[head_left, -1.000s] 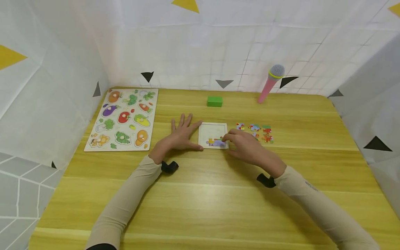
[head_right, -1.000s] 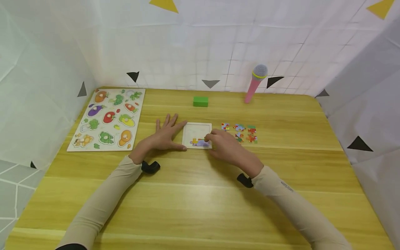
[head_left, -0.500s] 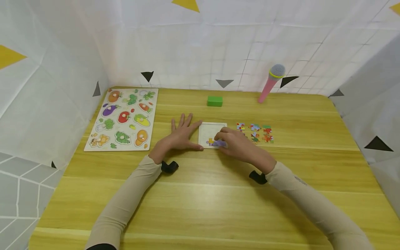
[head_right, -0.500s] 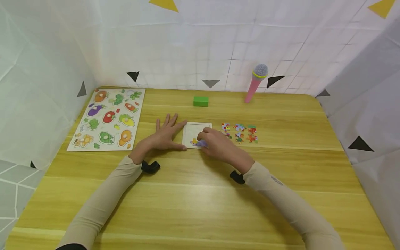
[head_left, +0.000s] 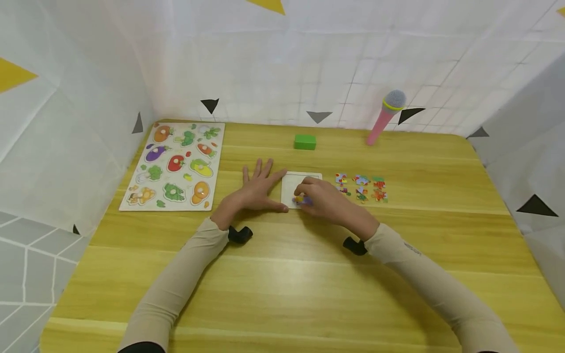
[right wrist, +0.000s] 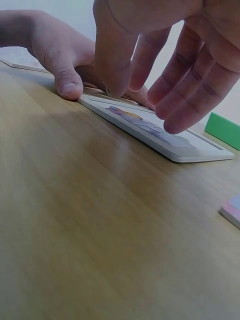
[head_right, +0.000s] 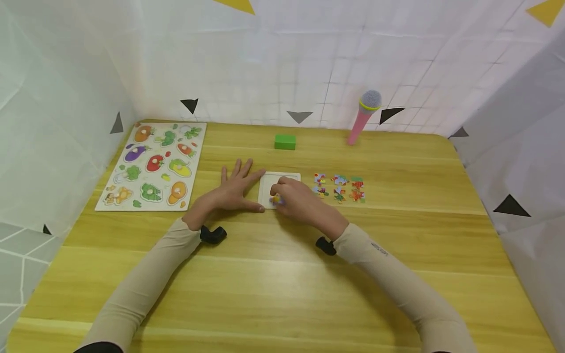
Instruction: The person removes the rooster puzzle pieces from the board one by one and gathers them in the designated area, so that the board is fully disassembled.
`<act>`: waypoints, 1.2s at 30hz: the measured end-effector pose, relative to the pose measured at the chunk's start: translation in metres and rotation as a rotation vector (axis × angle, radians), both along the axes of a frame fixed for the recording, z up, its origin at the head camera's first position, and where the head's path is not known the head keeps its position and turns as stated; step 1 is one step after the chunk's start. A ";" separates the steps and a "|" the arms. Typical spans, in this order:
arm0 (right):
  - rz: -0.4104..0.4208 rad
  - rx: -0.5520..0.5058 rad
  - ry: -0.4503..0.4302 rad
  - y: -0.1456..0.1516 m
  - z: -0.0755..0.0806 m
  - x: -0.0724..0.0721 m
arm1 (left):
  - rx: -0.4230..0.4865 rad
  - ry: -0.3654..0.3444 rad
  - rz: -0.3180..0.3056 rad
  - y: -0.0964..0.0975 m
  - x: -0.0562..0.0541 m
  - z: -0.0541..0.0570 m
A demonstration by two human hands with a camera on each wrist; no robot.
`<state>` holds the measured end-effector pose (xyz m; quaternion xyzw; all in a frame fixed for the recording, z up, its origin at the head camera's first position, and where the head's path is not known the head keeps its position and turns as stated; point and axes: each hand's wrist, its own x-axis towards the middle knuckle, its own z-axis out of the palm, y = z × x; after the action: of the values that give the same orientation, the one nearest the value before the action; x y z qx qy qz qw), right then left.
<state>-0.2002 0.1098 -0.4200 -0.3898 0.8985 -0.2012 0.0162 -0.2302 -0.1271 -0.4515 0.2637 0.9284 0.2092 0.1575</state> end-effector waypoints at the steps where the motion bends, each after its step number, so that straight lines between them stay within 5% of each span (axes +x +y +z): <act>1: 0.004 0.004 0.003 -0.001 0.000 0.000 | -0.001 -0.001 0.000 0.000 0.001 0.000; 36: -0.016 0.101 0.066 -0.012 -0.008 -0.005 | 0.016 0.004 -0.005 0.000 -0.001 -0.002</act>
<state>-0.2054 0.0978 -0.4279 -0.3878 0.9106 -0.1427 0.0046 -0.2314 -0.1272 -0.4530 0.2678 0.9263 0.2157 0.1543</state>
